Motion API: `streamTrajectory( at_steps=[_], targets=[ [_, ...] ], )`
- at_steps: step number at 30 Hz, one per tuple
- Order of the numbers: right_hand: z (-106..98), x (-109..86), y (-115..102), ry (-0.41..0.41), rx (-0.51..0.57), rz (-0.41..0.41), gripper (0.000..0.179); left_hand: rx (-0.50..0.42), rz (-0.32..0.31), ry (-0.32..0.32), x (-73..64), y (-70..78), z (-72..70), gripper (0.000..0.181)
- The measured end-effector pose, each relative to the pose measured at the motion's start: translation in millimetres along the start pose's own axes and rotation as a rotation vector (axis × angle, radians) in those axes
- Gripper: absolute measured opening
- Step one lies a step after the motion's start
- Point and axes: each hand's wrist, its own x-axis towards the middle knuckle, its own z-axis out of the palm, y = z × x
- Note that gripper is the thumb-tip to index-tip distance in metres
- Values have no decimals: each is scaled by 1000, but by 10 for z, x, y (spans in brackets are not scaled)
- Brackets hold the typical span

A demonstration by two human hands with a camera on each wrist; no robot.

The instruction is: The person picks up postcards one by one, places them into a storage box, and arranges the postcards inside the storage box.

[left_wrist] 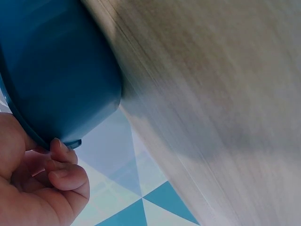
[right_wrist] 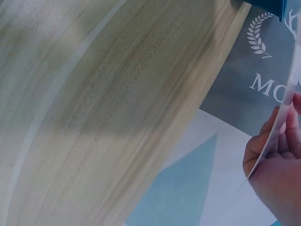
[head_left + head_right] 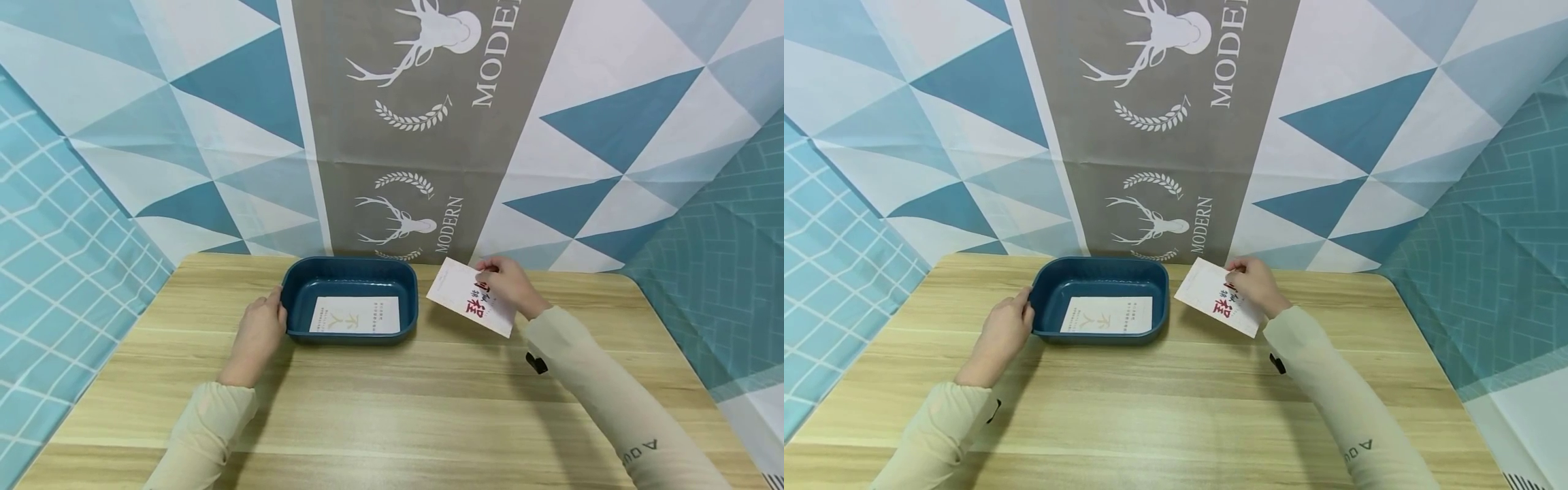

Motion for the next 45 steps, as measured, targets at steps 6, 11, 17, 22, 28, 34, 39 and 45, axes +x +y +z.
streamTrajectory(
  at_steps=[6, 11, 17, 22, 28, 34, 39, 45],
  targets=[
    [-18, -12, -62, -61, 14, -59, 23, -3, -5, -6, -8, 2, -8, 39],
    [-37, -3, -118, -105, 35, -83, 23, -2, -10, -9, -10, 9, -12, 39],
    [-59, 15, -224, -154, 78, -111, 22, -2, -4, 2, -1, 19, -16, 39],
    [-55, 19, -328, -186, 49, -117, 21, 9, 7, 12, 3, 22, -16, 39],
    [-13, 50, -439, -205, 8, -141, 20, 15, 9, 15, 7, 18, -9, 39],
    [32, 60, -564, -222, 7, -167, 19, 16, 15, 19, 4, 15, -2, 39],
    [91, 79, -615, -226, 10, -183, 18, 18, 16, 23, 1, 14, -5, 38],
    [159, 107, -645, -235, 16, -197, 18, 14, -5, -8, -7, 13, -15, 39]
  ],
)
